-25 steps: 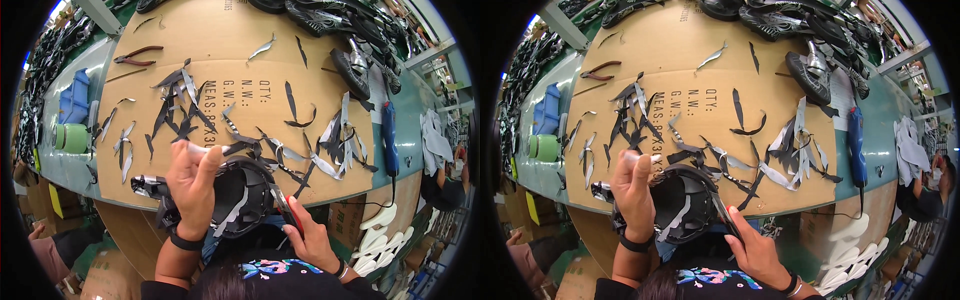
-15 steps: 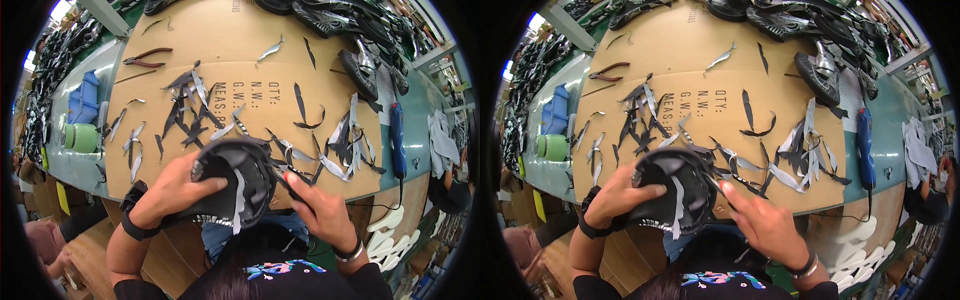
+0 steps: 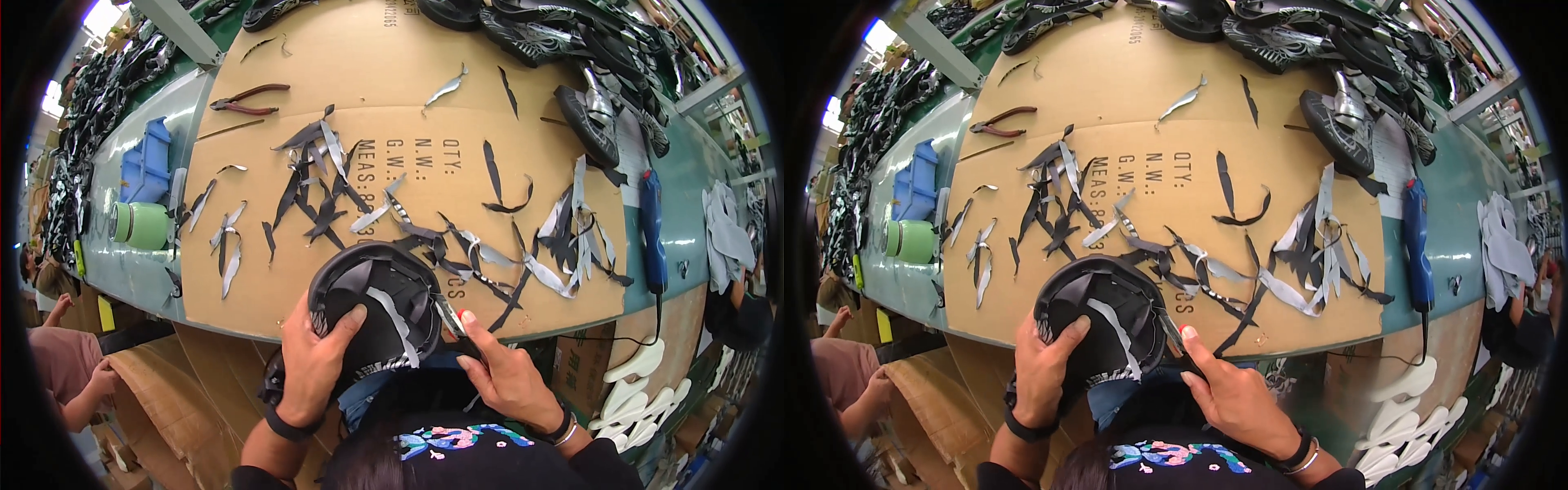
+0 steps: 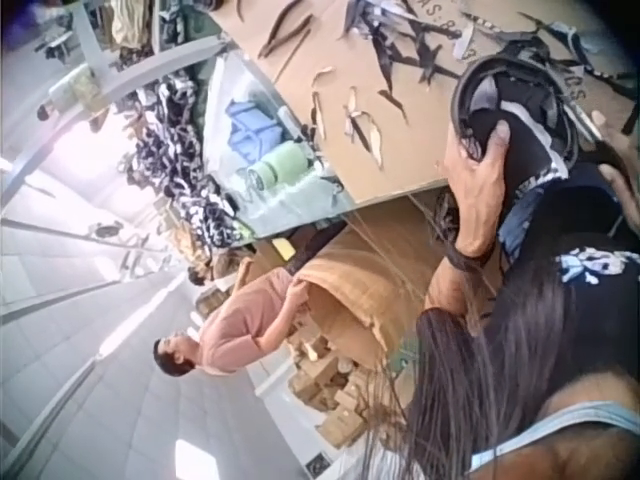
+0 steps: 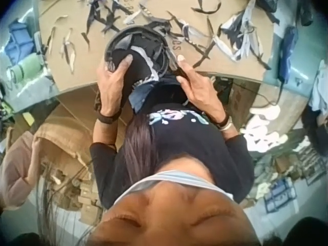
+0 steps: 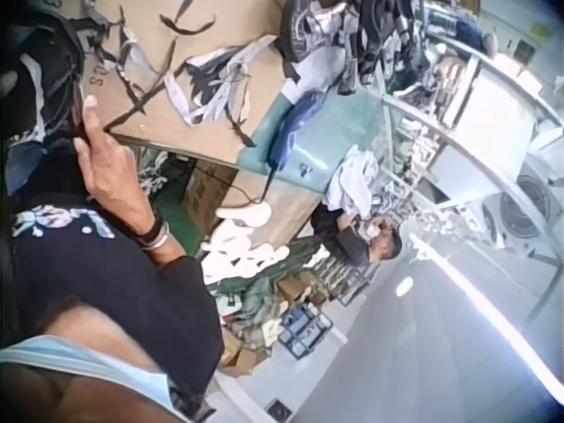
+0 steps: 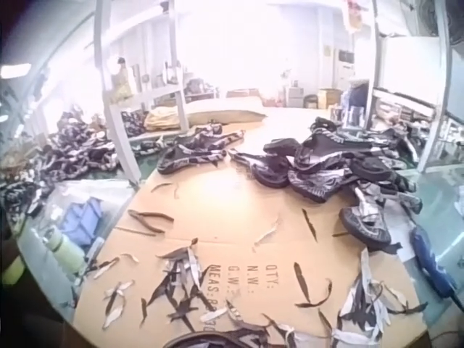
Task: The person picks up a bicycle saddle, trims excess material from its underside with a utility knife, and sets it aside, repeating the process for several more saddles.
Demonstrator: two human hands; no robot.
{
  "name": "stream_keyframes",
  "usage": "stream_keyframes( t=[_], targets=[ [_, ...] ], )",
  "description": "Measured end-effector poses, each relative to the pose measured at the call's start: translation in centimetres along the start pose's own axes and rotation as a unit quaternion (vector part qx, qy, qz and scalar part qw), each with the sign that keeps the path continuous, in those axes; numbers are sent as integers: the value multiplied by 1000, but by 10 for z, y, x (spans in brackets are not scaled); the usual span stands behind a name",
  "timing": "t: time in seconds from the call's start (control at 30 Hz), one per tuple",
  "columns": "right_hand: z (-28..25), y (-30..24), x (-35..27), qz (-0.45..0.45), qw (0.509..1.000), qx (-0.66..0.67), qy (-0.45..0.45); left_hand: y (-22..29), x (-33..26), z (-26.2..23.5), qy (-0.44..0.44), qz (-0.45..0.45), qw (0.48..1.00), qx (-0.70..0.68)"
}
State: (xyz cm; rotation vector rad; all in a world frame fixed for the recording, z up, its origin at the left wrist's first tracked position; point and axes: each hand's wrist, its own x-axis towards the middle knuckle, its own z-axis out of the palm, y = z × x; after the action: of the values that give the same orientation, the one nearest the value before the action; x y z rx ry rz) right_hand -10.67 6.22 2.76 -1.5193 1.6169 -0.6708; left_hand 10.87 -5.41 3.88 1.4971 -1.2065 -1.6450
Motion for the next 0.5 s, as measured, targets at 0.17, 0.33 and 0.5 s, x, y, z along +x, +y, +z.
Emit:
stream_keyframes(
  t=[0.17, 0.33, 0.5],
  targets=[
    [13, -7, -29, 68, 992, 100, -19, -20, -42, 27, 136, 84, 987, 6],
    [20, -7, -67, 104, 985, 137, -32, -51, -72, 42, 228, 215, 935, 167],
    [7, -2, -32, 35, 965, 188, 177, -52, -78, 46, 201, 291, 909, 221]
  ],
)
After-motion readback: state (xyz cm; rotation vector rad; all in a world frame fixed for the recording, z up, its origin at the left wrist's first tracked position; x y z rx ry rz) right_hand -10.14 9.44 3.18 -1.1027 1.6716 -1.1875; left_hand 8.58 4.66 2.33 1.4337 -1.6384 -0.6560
